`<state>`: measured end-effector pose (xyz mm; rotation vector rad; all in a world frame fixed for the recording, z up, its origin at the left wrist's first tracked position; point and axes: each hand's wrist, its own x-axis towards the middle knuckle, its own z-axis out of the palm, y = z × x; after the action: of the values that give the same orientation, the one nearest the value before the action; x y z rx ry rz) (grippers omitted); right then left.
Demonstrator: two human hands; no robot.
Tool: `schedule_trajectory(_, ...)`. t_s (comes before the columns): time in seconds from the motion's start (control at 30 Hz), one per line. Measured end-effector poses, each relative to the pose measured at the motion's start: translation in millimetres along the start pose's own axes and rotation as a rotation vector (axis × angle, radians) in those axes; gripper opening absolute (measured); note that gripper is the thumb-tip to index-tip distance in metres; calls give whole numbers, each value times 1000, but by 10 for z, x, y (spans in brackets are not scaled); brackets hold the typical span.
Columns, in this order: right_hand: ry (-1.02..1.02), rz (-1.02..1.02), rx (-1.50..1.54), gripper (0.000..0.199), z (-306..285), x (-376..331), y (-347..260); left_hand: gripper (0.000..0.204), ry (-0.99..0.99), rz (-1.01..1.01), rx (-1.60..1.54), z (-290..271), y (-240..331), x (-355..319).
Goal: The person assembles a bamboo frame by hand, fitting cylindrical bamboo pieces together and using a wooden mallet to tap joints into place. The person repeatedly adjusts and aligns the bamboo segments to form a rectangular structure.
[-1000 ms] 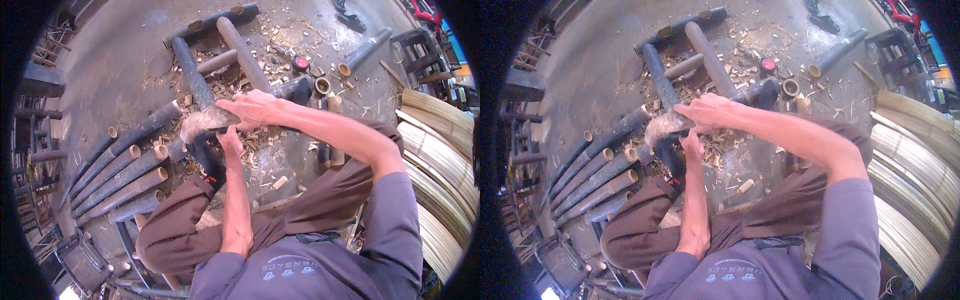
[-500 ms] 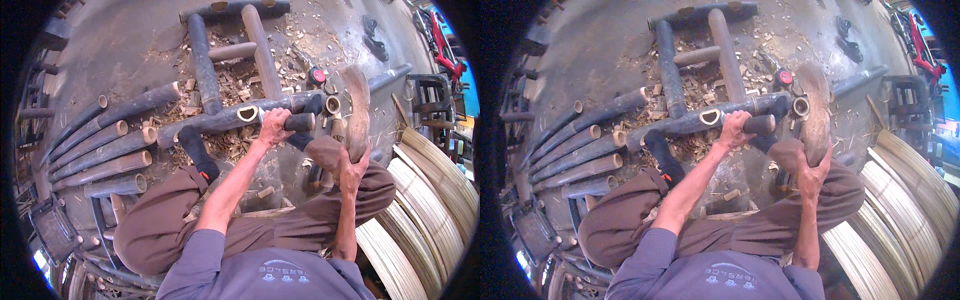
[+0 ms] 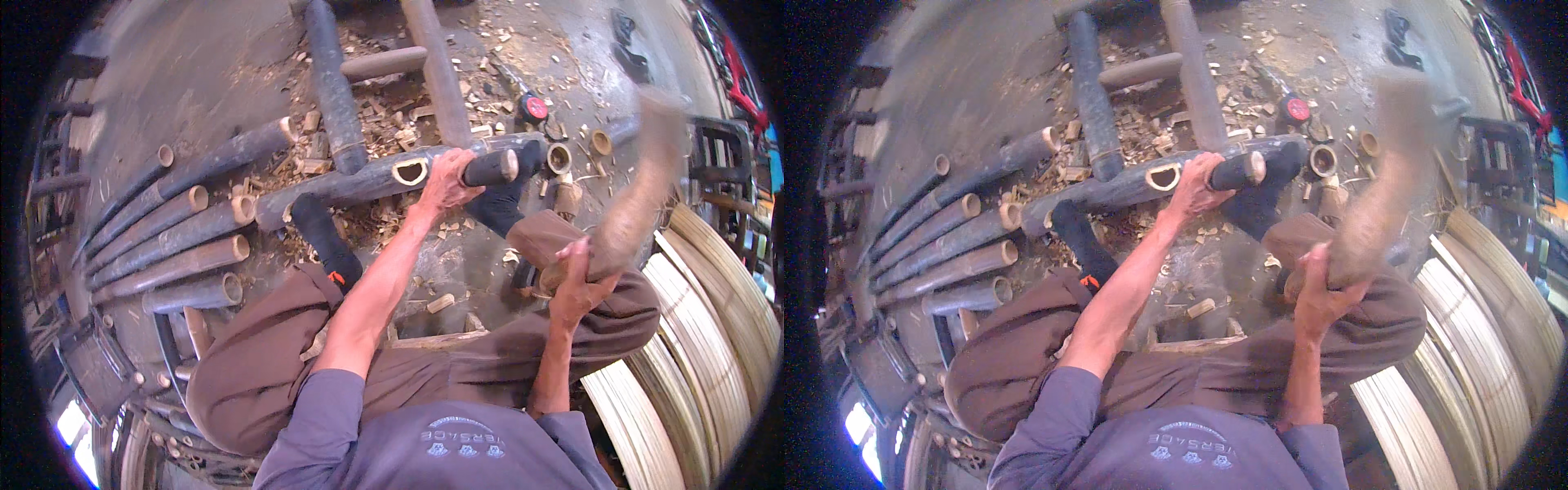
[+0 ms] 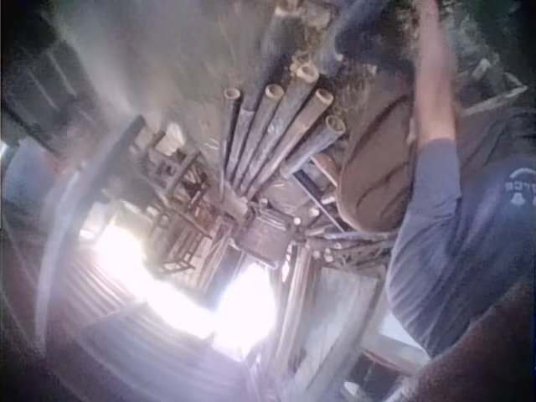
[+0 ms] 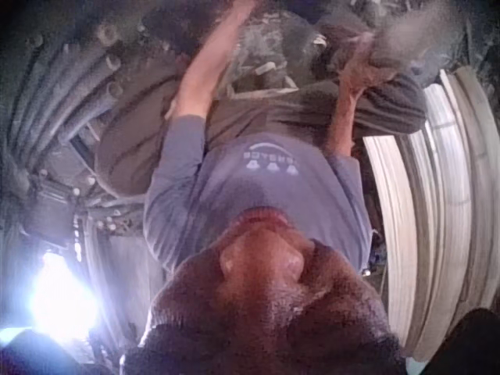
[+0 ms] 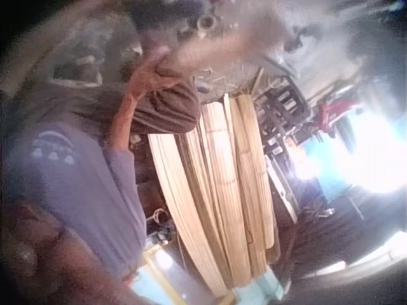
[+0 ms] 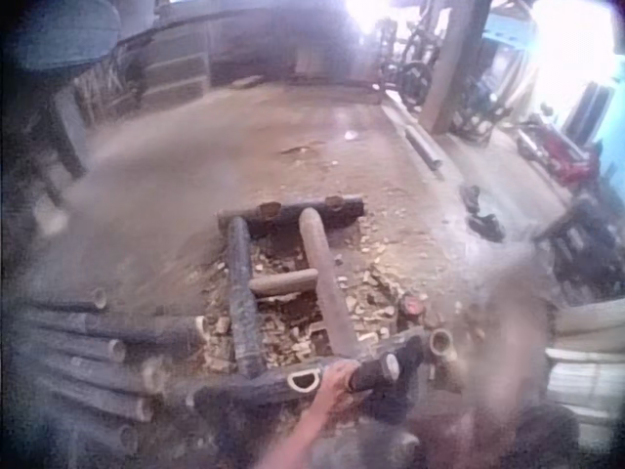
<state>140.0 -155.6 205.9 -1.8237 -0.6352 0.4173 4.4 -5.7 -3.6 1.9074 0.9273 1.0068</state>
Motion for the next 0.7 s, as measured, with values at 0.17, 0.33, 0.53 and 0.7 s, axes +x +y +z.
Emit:
schedule_trajectory(0.17,-190,-193,-425,68,649,-389,705,55,-15,-64,23,56,46,73)
schedule_trajectory(0.33,-101,50,-94,50,364,22,627,50,-11,-127,103,7,9,6)
schedule_trajectory(0.53,-234,-119,-413,62,657,-77,766,43,20,-123,90,-7,4,112)
schedule_trajectory(0.7,-147,251,92,58,319,259,786,40,9,-145,176,8,21,78)
